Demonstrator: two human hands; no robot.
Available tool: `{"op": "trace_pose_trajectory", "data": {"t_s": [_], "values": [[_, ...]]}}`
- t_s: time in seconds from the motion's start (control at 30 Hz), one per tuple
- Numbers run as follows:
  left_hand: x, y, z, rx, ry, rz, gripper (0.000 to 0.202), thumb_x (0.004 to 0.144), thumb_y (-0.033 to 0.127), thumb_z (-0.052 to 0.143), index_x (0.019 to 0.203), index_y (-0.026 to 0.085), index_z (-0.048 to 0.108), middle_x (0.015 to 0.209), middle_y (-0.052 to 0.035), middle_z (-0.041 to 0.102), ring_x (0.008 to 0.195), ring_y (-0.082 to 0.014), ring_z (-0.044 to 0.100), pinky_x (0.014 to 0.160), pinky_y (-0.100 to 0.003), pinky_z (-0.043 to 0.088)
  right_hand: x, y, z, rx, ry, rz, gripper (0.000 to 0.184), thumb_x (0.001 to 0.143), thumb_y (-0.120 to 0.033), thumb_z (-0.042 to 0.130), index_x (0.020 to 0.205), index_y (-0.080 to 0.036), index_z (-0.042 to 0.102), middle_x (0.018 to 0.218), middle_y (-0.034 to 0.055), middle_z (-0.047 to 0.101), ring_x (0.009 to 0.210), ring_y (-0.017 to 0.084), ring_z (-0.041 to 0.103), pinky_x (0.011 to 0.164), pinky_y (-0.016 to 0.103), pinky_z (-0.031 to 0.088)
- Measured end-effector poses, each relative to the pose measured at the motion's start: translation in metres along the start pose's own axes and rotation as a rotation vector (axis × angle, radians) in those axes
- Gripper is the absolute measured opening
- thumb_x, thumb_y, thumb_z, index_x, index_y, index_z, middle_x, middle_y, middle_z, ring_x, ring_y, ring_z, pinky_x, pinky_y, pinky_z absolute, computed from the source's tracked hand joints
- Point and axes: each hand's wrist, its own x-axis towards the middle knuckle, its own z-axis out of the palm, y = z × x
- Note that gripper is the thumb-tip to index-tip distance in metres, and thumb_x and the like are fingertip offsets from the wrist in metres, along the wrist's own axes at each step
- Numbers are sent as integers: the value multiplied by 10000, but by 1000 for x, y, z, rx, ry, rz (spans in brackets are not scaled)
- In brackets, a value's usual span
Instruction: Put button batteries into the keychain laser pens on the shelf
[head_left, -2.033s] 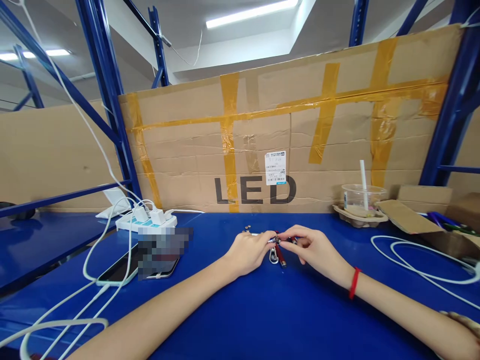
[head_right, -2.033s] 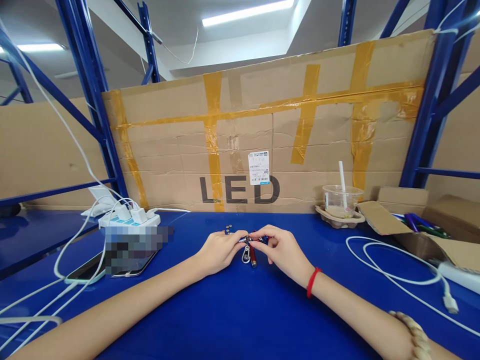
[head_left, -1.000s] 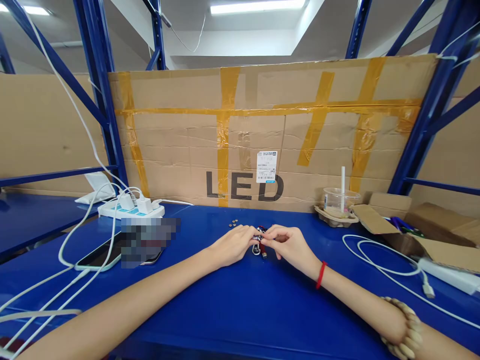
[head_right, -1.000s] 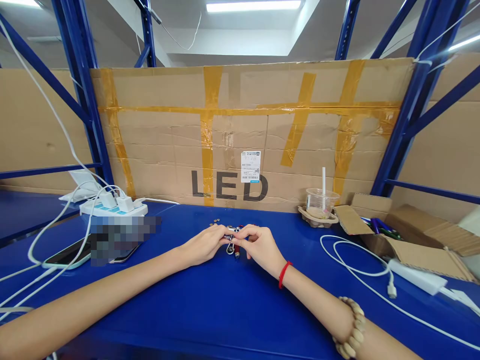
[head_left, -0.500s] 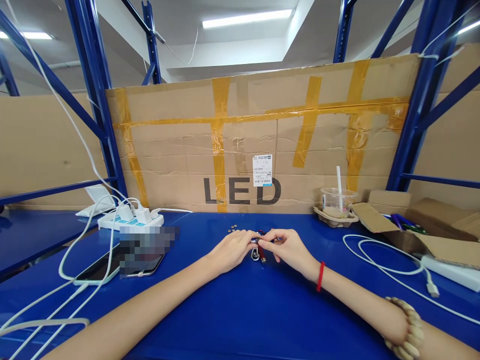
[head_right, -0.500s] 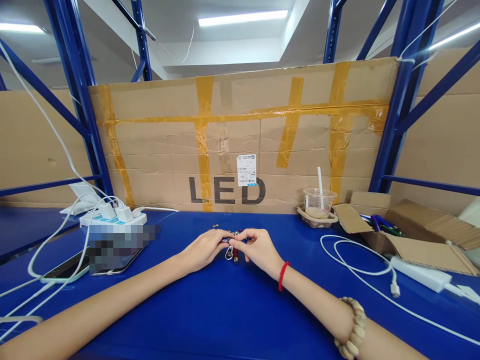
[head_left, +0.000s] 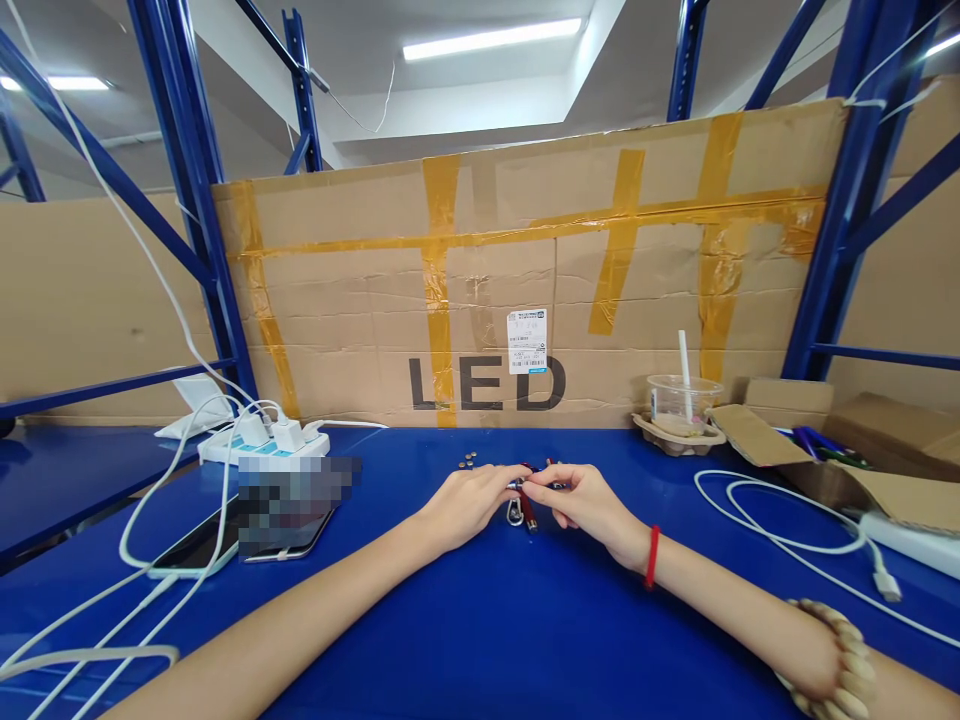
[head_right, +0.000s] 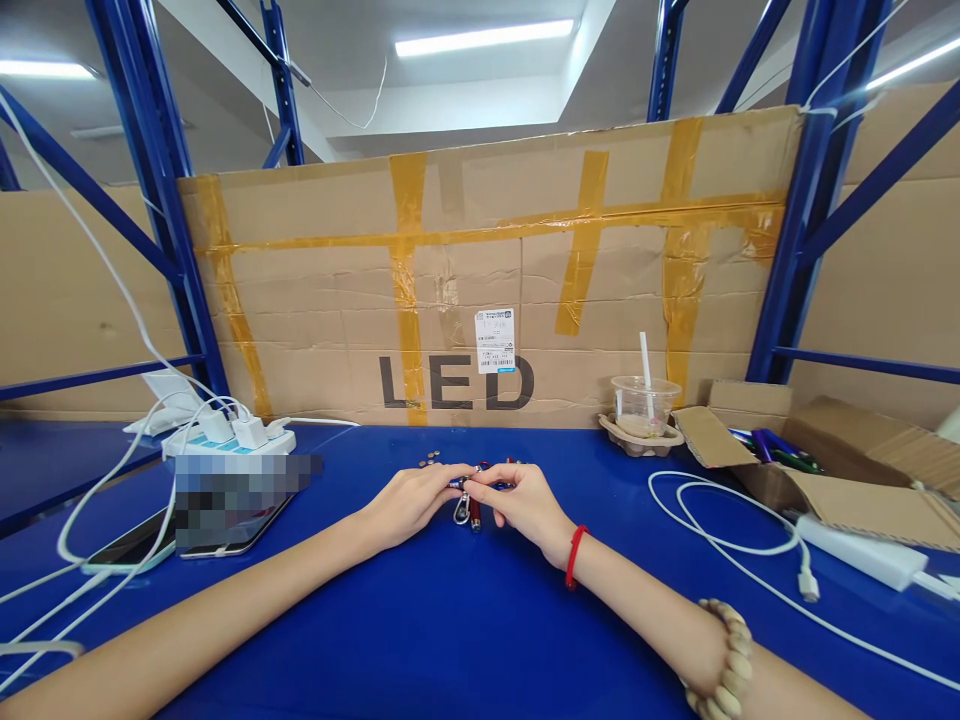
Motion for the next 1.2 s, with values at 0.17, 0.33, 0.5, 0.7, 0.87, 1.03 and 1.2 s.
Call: {"op": "trace_pose_trajectory", "data": {"t_s": [0.17,0.33,0.5,0.7,0.87,1.03,1.2], "values": [[-1,-2,2,48,6,-22,252,914,287,267,1073,194,438,1041,-7,575,930,-112,549,780,-229,439,2,0,1,-38,-5,19,373,640,-470,619,764,-119,642,638,12,569,384,18,361,399,185,287],[0,-1,4,161,-1,-76,296,919,303,218,1079,195,442,1018,-24,579,899,-133,554,776,-255,439,12,5,-16,-212,162,-79,395,714,-501,522,791,-131,637,663,29,587,456,72,460,465,212,366],[1,1,2,190,-30,-110,308,918,316,206,1092,211,437,1015,-24,583,878,-142,566,724,-247,450,19,11,-36,-604,399,-146,249,732,-371,514,887,-220,637,851,15,623,740,145,557,648,259,412],[0,1,0,195,-60,-172,306,916,285,202,1116,212,422,1002,-36,584,855,-143,576,665,-228,443,15,12,-38,-956,256,-84,207,739,-355,488,842,-282,652,901,-9,598,814,154,539,631,255,384],[1,4,-3,189,-94,-210,289,915,291,195,1079,204,417,895,-28,614,775,-151,595,579,-218,419,12,8,-34,-1103,206,-39,268,750,-406,466,708,-236,668,877,22,604,783,168,551,576,247,352],[2,7,-7,217,-154,-231,265,914,285,190,1039,181,399,748,-18,617,665,-157,598,536,-221,394,9,2,-26,-1252,149,11,170,714,-260,489,688,-214,651,885,15,612,789,165,561,571,236,330],[1,6,-6,234,-154,-215,263,915,287,175,1039,179,380,724,-11,612,647,-169,597,505,-228,373,8,-2,-24,-1337,155,28,163,688,-217,486,665,-199,646,853,27,622,776,181,568,553,246,313]]}}
